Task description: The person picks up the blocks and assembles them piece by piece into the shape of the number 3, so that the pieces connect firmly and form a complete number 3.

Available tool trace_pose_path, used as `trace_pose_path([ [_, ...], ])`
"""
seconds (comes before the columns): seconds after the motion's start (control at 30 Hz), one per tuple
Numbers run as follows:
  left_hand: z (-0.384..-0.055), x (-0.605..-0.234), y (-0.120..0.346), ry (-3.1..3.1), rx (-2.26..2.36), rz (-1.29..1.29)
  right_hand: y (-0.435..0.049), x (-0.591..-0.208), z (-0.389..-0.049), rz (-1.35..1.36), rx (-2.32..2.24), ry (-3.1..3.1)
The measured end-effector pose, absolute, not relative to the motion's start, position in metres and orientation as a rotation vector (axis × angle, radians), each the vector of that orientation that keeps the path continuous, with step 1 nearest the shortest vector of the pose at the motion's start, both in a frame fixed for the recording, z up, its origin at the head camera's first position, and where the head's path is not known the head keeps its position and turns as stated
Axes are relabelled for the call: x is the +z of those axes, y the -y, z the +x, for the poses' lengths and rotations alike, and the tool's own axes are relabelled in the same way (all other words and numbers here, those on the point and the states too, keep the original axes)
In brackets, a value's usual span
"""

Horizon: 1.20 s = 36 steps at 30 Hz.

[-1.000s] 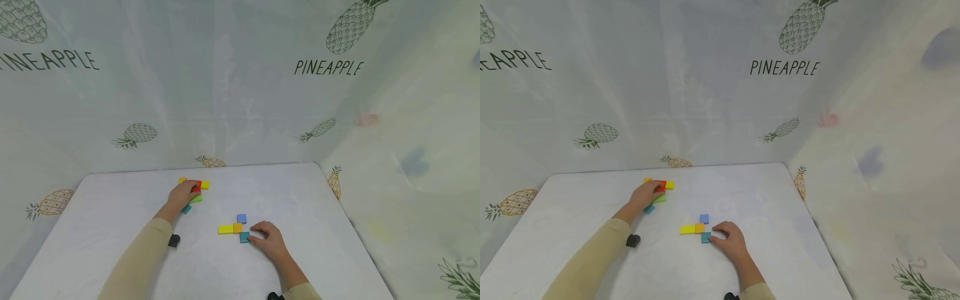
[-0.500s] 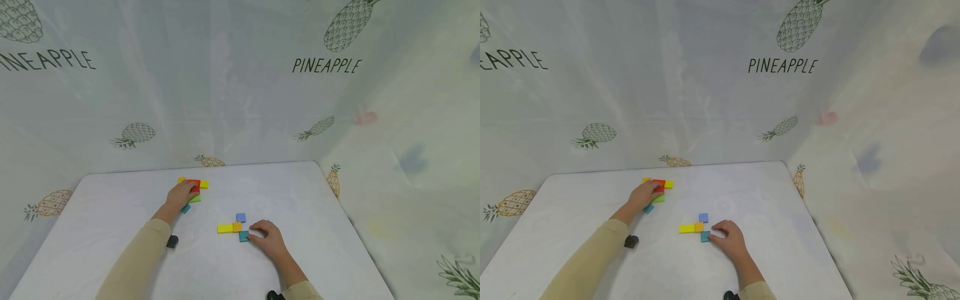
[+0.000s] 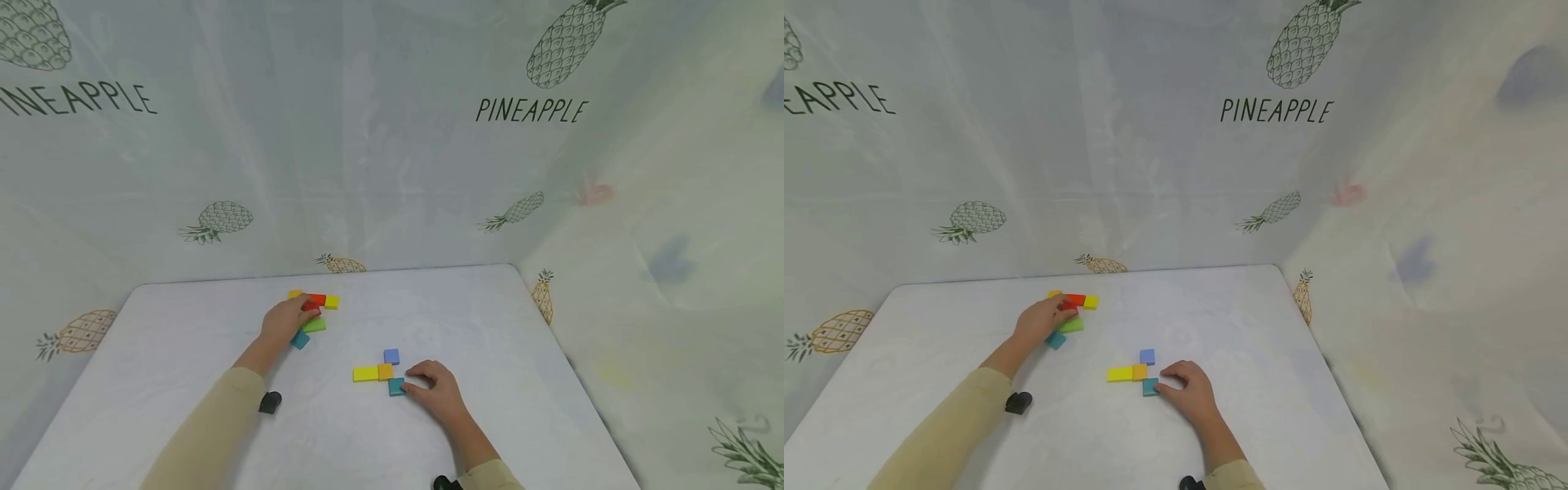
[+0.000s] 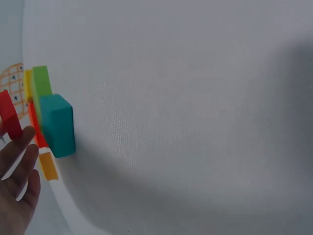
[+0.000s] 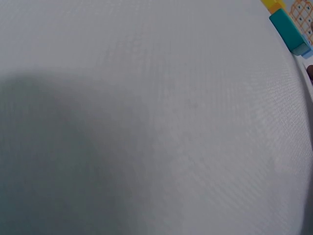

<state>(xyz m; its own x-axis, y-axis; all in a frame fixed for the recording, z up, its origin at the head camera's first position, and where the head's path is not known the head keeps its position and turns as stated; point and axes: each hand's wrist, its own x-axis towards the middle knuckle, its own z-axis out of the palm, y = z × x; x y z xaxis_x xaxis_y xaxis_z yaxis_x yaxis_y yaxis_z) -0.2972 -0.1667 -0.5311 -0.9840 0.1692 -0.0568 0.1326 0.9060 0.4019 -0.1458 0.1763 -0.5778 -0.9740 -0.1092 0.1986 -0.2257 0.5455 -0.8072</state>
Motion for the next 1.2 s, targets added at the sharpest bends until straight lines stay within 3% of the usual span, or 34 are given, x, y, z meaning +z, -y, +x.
trace_pose_path([
  [0.37, -0.257, -0.525, 0.151, -2.929, 0.898, 0.221, -0.176, -0.58, -0.146, 0.301, 1.426, 2.646],
  [1.2, -0.173, -0.536, 0.087, -2.804, 1.043, 0.342, -0.177, -0.579, -0.146, 0.273, 1.395, 2.681],
])
